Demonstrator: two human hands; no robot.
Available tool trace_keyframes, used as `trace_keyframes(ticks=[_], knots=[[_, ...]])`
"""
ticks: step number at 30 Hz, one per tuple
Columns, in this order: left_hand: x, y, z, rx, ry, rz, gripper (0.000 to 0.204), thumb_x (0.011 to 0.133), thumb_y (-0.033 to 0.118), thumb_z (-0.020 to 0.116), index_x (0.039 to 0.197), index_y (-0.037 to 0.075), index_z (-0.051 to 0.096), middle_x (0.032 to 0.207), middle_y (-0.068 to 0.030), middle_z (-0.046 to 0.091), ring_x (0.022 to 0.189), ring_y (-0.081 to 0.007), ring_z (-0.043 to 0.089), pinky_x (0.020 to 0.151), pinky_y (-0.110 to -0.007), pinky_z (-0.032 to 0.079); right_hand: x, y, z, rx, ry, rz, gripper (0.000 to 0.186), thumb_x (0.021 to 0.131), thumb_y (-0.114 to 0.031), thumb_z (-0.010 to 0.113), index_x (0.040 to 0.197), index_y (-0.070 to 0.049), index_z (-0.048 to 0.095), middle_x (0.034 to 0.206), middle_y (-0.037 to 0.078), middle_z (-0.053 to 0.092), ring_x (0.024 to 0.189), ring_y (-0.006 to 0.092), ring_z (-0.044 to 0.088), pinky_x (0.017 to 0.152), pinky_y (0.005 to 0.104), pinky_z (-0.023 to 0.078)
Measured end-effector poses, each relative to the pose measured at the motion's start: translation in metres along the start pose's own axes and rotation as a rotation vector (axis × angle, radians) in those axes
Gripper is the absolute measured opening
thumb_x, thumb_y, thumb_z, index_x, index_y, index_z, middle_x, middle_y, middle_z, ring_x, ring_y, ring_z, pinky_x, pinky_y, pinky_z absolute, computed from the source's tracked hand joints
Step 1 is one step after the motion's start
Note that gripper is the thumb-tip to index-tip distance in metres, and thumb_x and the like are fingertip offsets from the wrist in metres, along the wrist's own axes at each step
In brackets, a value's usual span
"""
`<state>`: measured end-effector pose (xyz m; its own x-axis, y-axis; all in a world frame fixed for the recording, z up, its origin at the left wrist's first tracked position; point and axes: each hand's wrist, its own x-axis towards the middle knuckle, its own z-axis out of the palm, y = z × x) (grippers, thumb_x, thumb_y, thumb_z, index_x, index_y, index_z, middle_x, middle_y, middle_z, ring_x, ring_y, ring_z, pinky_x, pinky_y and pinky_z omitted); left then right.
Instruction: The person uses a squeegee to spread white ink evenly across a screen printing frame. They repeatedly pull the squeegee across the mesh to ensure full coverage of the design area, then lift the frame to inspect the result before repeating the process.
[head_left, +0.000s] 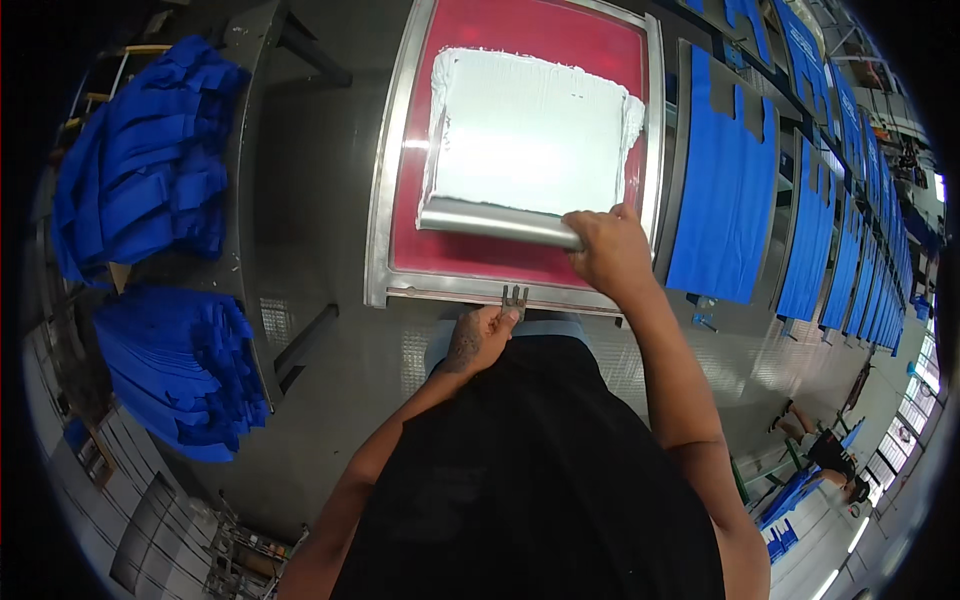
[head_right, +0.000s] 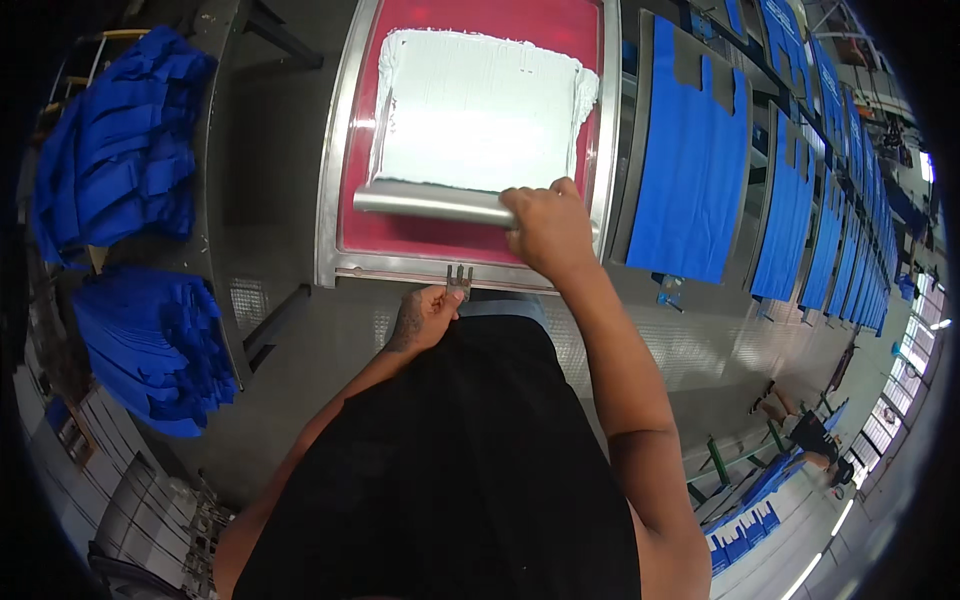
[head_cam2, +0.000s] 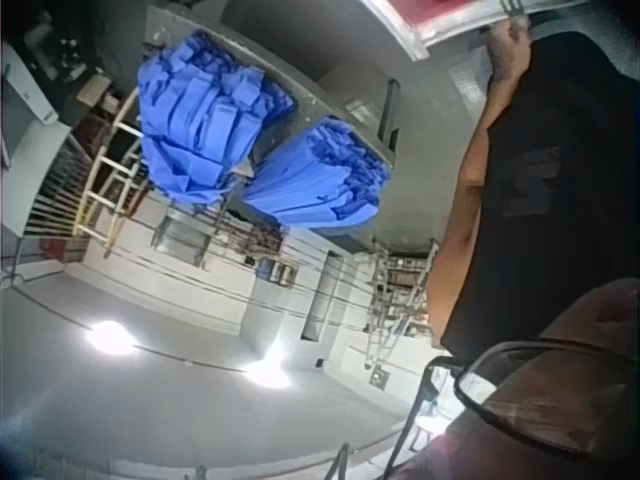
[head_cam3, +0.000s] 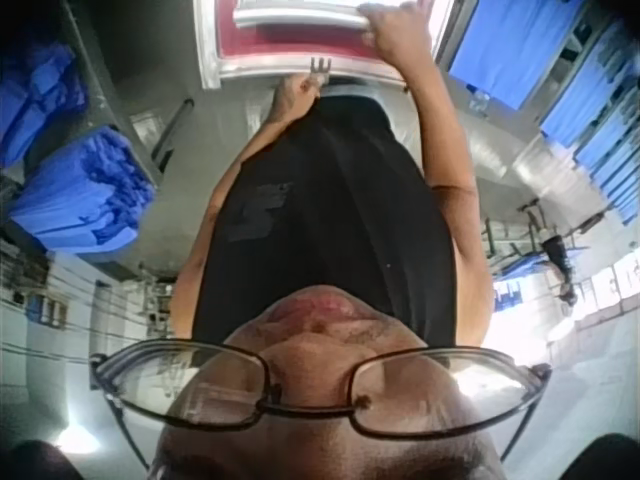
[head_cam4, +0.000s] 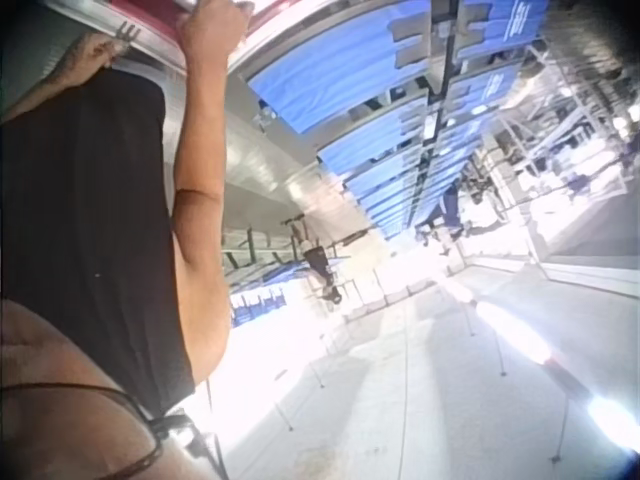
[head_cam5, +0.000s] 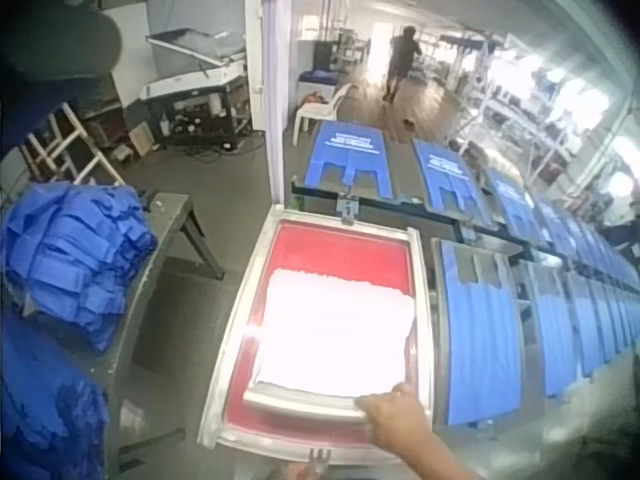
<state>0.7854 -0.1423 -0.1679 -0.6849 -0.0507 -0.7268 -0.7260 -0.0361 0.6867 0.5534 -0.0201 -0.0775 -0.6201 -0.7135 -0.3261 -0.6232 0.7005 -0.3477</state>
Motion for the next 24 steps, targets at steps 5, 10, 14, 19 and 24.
trace_keyframes(ticks=[5, 10, 14, 19, 24], knots=[[-0.004, -0.001, 0.013, 0.197, 0.121, 0.062, 0.041, 0.098, 0.038, 0.061, 0.081, 0.001, 0.066, 0.063, -0.0114, 0.063, 0.059, -0.0219, 0.064, 0.057, -0.034, 0.048, 0.013, 0.046, -0.026, 0.175, 0.066, 0.324, 0.028, 0.084, -0.023, 0.071, 0.104, -0.003, 0.069, 0.087, 0.019, 0.071, 0.081, 0.0355, 0.068, 0.080, 0.0415, 0.051], [-0.009, 0.021, -0.012, 0.568, 0.430, 0.127, 0.035, 0.090, 0.037, 0.072, 0.080, 0.005, 0.064, 0.062, -0.0099, 0.059, 0.058, -0.0255, 0.061, 0.058, -0.039, 0.048, 0.002, 0.138, -0.018, 0.742, 0.155, 0.632, 0.042, 0.094, -0.035, 0.068, 0.103, 0.005, 0.069, 0.085, 0.018, 0.072, 0.073, 0.0255, 0.070, 0.066, 0.0359, 0.054], [0.030, 0.034, -0.086, 0.749, 1.256, 0.393, 0.038, 0.092, 0.036, 0.070, 0.093, -0.001, 0.064, 0.081, -0.0167, 0.064, 0.078, -0.0313, 0.060, 0.076, -0.045, 0.047, -0.005, 0.196, 0.011, 1.262, 0.004, 0.777, 0.048, 0.095, -0.041, 0.069, 0.103, 0.006, 0.067, 0.089, 0.013, 0.072, 0.073, 0.0190, 0.070, 0.064, 0.0338, 0.058], [0.049, 0.022, -0.114, 0.170, 1.015, -0.296, 0.060, 0.098, 0.051, 0.056, 0.085, -0.008, 0.060, 0.075, -0.0183, 0.059, 0.071, -0.0274, 0.051, 0.071, -0.042, 0.043, -0.009, 0.218, 0.029, 1.585, -0.096, 0.746, 0.046, 0.096, -0.039, 0.067, 0.110, 0.005, 0.065, 0.094, 0.014, 0.072, 0.076, 0.0204, 0.071, 0.069, 0.0339, 0.059], [0.005, 0.015, -0.052, 0.446, 1.030, -0.245, 0.062, 0.096, 0.054, 0.057, 0.083, -0.007, 0.058, 0.071, -0.0156, 0.055, 0.067, -0.0238, 0.048, 0.064, -0.041, 0.041, -0.051, 0.238, 0.005, 1.556, -0.025, 0.716, 0.046, 0.096, -0.039, 0.068, 0.111, 0.004, 0.066, 0.097, 0.013, 0.071, 0.081, 0.0193, 0.069, 0.073, 0.0327, 0.057]])
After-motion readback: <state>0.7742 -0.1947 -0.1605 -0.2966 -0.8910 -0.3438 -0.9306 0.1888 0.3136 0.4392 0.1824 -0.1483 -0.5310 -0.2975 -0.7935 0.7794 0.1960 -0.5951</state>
